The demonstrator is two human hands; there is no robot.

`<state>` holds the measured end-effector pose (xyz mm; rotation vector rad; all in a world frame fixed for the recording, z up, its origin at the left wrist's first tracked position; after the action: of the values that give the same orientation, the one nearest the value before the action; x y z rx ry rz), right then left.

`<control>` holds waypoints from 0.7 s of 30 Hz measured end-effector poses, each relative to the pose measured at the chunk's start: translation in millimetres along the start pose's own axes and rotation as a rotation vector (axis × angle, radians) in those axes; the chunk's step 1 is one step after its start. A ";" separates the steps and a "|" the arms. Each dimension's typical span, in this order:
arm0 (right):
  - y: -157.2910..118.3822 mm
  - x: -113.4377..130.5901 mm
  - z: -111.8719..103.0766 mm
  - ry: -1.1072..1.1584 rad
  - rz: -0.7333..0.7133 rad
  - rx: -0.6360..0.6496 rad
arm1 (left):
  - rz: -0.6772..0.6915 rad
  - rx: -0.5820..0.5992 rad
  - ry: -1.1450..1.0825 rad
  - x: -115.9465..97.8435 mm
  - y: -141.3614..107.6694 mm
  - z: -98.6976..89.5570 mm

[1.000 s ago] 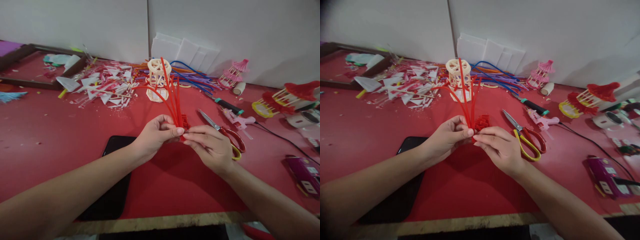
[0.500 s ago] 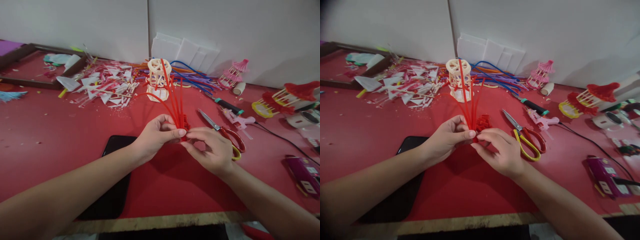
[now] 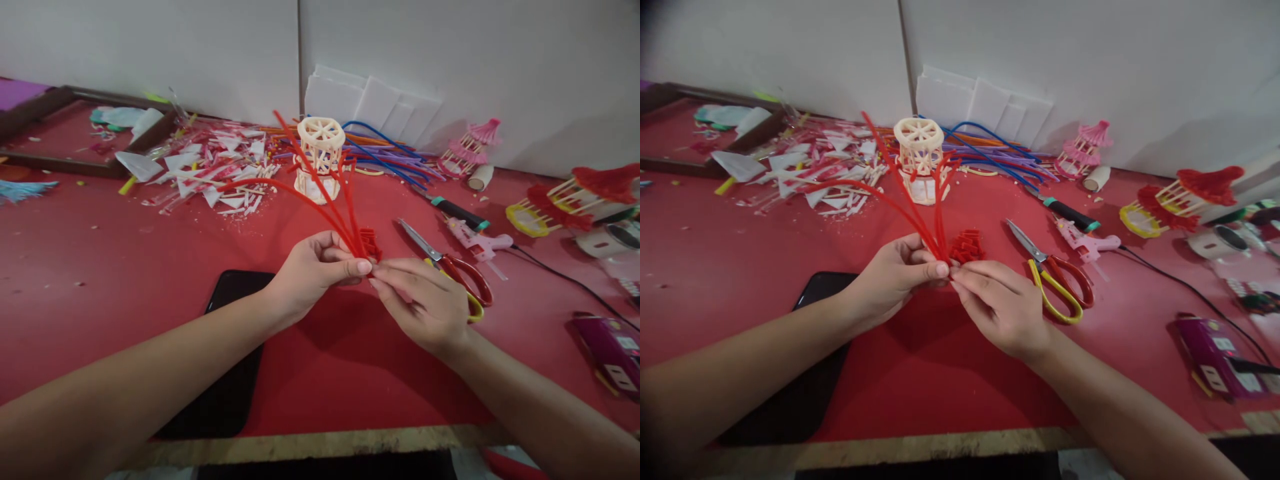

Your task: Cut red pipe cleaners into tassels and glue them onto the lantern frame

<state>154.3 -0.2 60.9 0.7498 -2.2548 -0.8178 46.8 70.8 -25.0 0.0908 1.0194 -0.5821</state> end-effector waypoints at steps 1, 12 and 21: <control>-0.2 0.6 -0.2 -0.002 -0.009 0.001 | 0.012 0.006 -0.001 -0.7 0.1 0.5; -0.4 -2.6 0.7 0.067 0.037 0.031 | 0.013 0.043 -0.006 -5.0 -1.7 6.5; -2.5 -24.0 5.1 0.288 0.164 0.039 | -0.026 0.059 -0.051 -1.5 -0.5 6.8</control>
<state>167.1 16.2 47.5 0.6453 -2.0458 -0.5510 51.3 68.7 -20.1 0.1145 0.9552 -0.6351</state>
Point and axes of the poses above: each hand's wrist, its own y-axis towards the middle knuckle, its own z-axis out of the palm, x = y × z, the point moved 9 cm from there along y, towards the middle knuckle
